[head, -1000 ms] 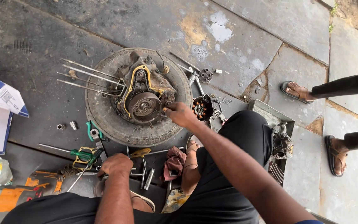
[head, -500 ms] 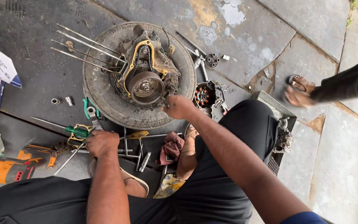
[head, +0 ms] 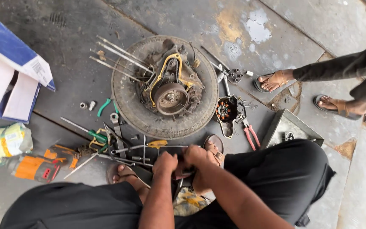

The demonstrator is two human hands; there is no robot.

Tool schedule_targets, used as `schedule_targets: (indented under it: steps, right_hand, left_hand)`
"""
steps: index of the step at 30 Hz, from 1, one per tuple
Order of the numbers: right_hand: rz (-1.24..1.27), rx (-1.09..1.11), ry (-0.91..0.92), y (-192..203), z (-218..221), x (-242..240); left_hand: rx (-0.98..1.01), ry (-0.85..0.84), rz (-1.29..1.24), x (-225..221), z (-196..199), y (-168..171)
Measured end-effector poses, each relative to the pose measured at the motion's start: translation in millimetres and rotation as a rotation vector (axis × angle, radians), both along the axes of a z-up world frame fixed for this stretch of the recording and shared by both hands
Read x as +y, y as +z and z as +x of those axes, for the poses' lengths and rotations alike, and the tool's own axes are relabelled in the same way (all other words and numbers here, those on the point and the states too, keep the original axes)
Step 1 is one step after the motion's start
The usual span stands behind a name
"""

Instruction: The person sits on the ground repairing a scooter engine assembly resting on a tire. They use a socket wrench on engine bolts, fit a piston into the cylinder with a screwdriver, use pliers on parts, and finally use a cordless impact driver on the engine.

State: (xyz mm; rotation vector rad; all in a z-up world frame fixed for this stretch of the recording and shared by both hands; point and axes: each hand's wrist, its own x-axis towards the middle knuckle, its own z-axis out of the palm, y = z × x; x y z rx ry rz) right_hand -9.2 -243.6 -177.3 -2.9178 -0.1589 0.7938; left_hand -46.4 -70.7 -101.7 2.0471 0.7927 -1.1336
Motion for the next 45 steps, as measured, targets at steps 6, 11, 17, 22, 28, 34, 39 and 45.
schedule_targets:
  steps: [6, 11, 17, 22, 28, 34, 39, 45]
  right_hand:
    - [0.383, 0.492, -0.506, 56.7, 25.0, 42.3]
    - [0.951, 0.932, -1.095, 89.0, -2.6, 75.0]
    - [0.812, 0.825, -1.009, 33.0, -18.1, 73.5]
    - [0.743, 0.494, -1.148, 99.1, -34.1, 112.4]
    - [0.88, 0.661, -1.434, 76.1, -21.7, 84.8]
    - [1.21, 0.67, -1.594, -62.7, -36.1, 19.3]
    - [1.289, 0.378, -1.275, 11.9, -19.3, 22.0]
    - [0.108, 0.241, -0.735, 77.2, -15.0, 31.7]
  left_hand:
    - [0.007, 0.916, -0.711, -28.2, 11.6, -11.4]
    - [-0.694, 1.345, -0.527, -43.7, 12.9, -134.8]
    - [-0.705, 1.076, 0.043, 3.6, 1.1, -63.1]
    - [-0.455, 1.009, 0.069, 5.6, -0.5, 3.8]
    - [-0.198, 0.772, -0.334, -19.5, -18.1, -55.1]
    - [-0.195, 0.412, -0.29, 1.3, -23.3, -28.3]
    - [-0.267, 0.675, 0.176, 91.3, 18.4, -22.4]
    - [-0.826, 0.548, 0.575, 262.9, 62.0, -118.7]
